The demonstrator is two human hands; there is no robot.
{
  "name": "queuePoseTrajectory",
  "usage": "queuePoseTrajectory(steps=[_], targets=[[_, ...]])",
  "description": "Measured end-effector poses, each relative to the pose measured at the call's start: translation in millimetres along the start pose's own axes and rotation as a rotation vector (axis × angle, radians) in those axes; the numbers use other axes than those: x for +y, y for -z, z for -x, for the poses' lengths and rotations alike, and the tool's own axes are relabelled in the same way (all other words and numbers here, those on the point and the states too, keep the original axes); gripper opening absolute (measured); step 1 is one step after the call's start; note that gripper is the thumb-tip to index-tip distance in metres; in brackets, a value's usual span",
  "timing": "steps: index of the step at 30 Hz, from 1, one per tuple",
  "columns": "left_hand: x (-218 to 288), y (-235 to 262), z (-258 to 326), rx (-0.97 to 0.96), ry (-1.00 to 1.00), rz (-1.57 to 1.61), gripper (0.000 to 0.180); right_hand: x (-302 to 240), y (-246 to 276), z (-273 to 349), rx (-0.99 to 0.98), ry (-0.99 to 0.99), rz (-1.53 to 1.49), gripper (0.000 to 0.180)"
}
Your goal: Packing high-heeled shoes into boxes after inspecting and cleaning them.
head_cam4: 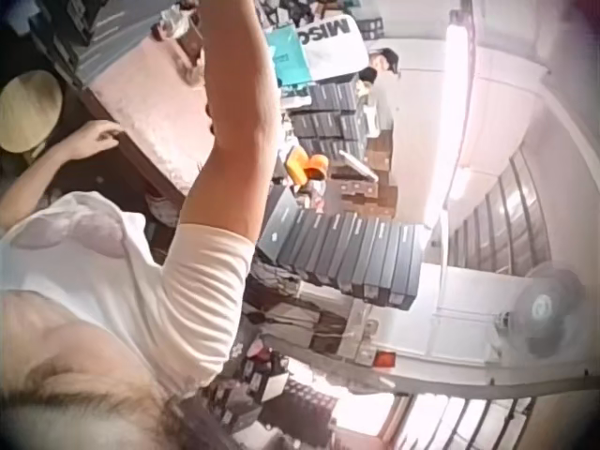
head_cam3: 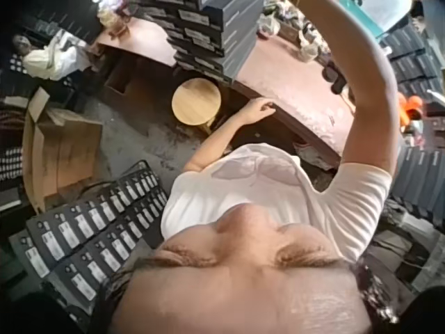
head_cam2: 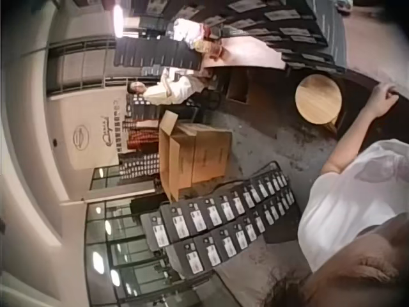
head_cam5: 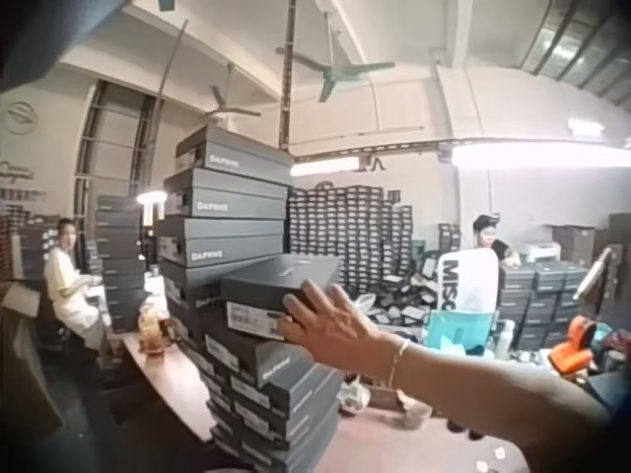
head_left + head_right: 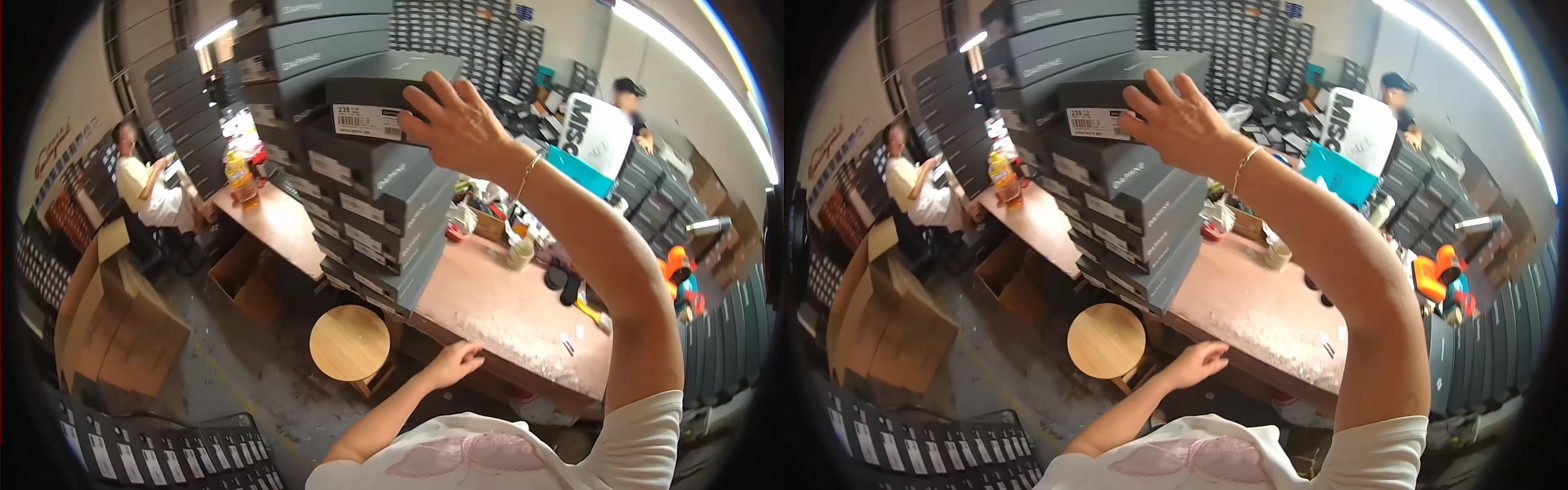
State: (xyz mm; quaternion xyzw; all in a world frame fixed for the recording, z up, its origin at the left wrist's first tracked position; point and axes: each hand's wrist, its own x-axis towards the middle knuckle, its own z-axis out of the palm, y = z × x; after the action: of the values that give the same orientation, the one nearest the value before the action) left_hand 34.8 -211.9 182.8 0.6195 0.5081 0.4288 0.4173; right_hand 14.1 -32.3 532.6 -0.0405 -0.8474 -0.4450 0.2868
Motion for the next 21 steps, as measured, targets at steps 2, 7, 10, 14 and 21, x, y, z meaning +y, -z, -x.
queuePoseTrajectory(steps=[2,7,10,14,21], targets=[[36.6,1.8,-30.8,0.010,-0.079,0.039,0.043,21.5,10.8,35.5,0.033,-0.034,-0.021,0.044],[98.4,19.6,-76.7,0.194,-0.324,1.113,0.055,2.2,90.6,176.9,0.189,-0.152,-0.039,0.072],[71.9,11.6,-78.4,0.017,-0.355,1.532,0.081,-34.2,121.5,290.2,-0.065,-0.358,-0.740,0.077],[-21.7,-71.0,-64.6,0.199,0.156,1.344,0.077,-129.0,127.1,395.9,-0.259,-0.600,-1.106,0.089],[-142.3,-97.6,-70.4,0.033,0.551,0.822,0.068,-205.6,102.2,466.0,-0.312,-0.826,-0.863,0.090]])
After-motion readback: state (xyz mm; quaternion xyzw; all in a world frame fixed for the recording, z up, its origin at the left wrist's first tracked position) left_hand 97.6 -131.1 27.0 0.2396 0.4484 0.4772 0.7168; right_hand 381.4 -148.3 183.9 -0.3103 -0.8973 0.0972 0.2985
